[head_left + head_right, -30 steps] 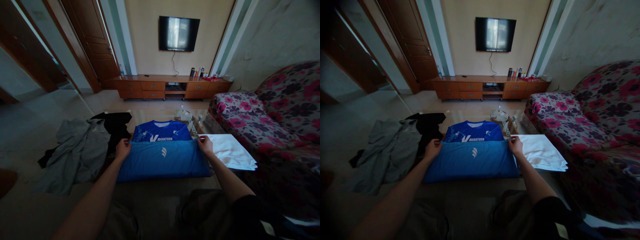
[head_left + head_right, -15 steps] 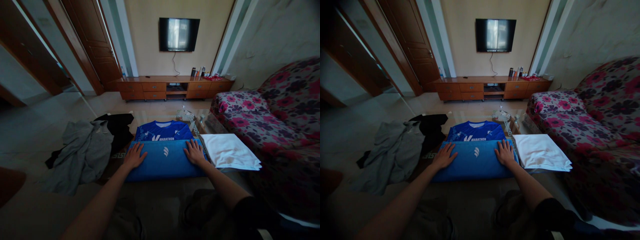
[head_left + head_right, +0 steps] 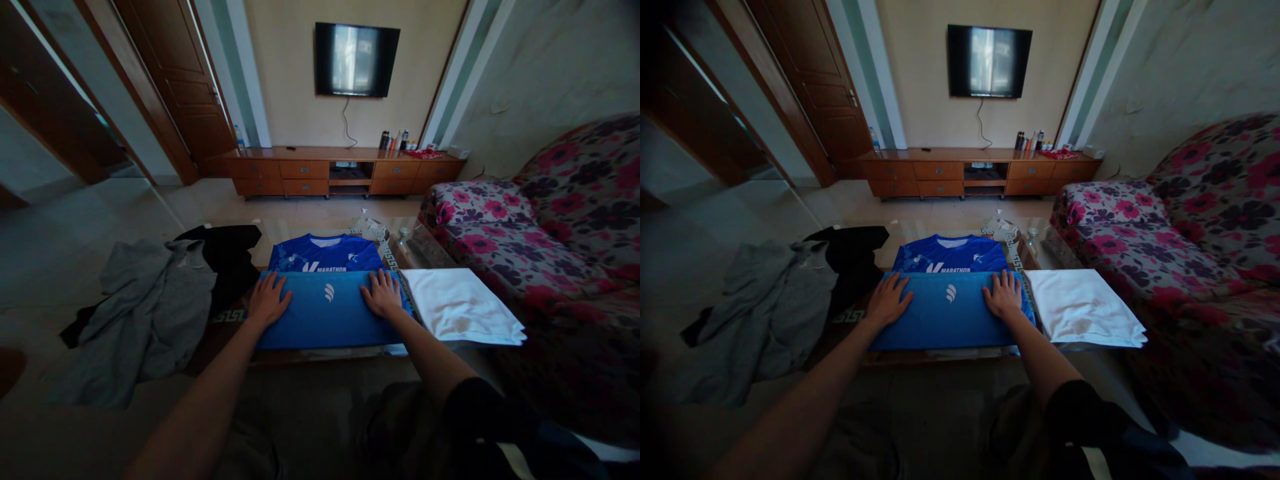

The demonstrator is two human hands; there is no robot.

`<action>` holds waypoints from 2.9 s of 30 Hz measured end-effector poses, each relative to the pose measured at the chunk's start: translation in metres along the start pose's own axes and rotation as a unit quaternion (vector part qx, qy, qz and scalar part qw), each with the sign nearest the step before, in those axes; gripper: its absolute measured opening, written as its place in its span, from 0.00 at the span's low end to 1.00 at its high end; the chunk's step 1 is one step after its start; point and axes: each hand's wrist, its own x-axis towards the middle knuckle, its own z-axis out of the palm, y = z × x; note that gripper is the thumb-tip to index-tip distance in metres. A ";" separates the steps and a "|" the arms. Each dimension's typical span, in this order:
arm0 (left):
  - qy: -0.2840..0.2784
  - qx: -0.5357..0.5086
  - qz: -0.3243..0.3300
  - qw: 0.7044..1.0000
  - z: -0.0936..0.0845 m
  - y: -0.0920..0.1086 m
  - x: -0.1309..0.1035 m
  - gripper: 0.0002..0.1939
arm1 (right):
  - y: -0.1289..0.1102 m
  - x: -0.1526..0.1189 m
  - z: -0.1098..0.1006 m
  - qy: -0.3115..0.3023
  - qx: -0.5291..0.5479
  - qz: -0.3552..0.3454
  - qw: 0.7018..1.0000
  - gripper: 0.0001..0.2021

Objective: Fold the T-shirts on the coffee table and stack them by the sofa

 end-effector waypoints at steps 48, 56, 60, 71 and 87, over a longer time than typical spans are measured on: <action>-0.031 -0.042 0.022 0.998 0.015 0.118 -0.061 0.31 | -0.148 -0.093 0.003 0.002 0.044 -0.145 0.988 0.31; 0.018 -0.054 0.036 0.998 0.014 0.125 -0.071 0.29 | -0.136 -0.097 0.007 0.061 0.016 -0.186 0.980 0.29; 0.054 -0.050 0.027 0.997 0.020 0.121 -0.074 0.26 | -0.127 -0.099 0.010 0.083 0.012 -0.183 0.980 0.29; 0.061 -0.021 -0.028 0.998 0.013 0.075 -0.086 0.31 | -0.042 -0.099 0.001 0.103 0.008 -0.120 0.987 0.27; 0.031 0.092 -0.049 0.994 -0.008 -0.001 -0.100 0.41 | 0.046 -0.084 0.007 0.054 -0.035 -0.034 0.997 0.36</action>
